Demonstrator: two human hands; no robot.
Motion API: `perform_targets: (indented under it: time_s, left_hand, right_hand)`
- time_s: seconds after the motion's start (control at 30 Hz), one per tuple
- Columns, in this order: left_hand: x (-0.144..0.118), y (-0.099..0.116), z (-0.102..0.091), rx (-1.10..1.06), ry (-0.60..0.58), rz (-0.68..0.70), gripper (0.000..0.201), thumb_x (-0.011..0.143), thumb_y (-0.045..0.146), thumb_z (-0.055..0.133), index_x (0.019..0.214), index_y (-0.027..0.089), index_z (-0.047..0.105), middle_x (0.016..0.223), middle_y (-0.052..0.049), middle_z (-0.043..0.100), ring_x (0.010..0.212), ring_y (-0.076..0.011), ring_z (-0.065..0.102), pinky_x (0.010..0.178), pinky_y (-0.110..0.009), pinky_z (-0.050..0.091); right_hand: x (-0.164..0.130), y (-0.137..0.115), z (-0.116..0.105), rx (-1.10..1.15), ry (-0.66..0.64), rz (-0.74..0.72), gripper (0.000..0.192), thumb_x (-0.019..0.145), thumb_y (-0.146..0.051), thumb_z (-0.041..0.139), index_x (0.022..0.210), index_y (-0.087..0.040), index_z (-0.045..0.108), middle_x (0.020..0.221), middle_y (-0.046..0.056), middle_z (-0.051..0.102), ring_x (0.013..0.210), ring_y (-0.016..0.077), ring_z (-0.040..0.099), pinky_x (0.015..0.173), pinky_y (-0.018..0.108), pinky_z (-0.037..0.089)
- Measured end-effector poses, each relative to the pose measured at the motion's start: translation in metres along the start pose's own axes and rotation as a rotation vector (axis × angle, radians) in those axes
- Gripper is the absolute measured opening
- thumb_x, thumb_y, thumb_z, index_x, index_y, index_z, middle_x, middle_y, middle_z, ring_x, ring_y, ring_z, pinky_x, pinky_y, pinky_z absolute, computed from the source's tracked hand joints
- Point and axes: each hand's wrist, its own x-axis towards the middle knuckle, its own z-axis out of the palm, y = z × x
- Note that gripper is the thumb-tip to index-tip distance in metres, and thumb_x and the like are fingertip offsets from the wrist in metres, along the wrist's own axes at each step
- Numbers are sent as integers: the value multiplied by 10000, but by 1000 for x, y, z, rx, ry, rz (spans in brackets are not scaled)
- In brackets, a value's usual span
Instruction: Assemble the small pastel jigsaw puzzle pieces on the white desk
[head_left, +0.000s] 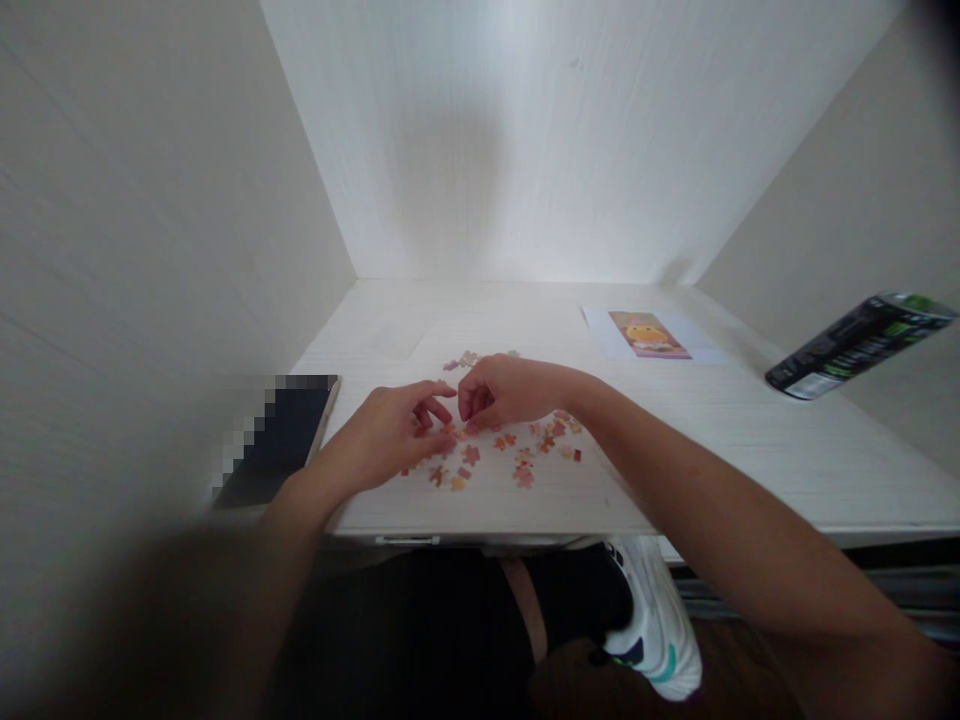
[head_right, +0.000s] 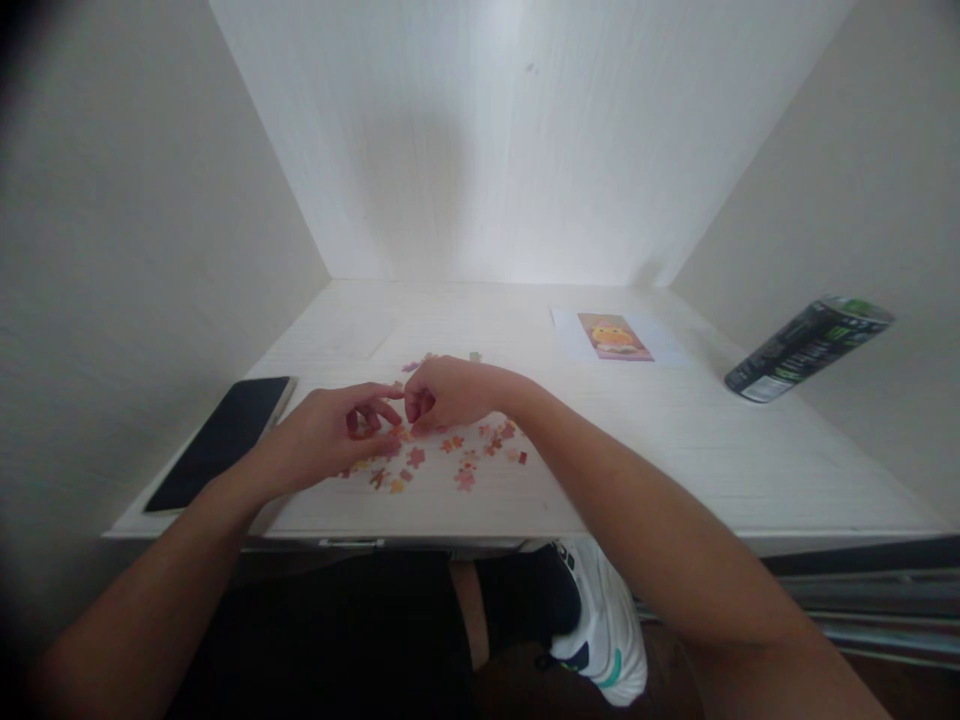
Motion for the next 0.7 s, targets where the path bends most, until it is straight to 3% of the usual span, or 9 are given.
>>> perform_targets:
  time_s: [0.23,0.7]
  left_hand:
    - [0,-10,-3,6,4,37,502,716,369,770,1195,241,692,890,-55,749,660,-165,610,602,-250,462]
    - [1,-13,-1,-102,-35,32,363,769,269,719,1132,257,724,880,-37,760,559,-139,588,529,-233,438]
  right_hand:
    - [0,-6,2,-63,10,-19,82,756,-183,660,809,-144,709,646,-9,658,577,91,549,551,220,374]
    - [0,-4,2,-140,3,-48,120,775,-195,640,843,-155,730,709,12,681,610,102,551,577,233,374]
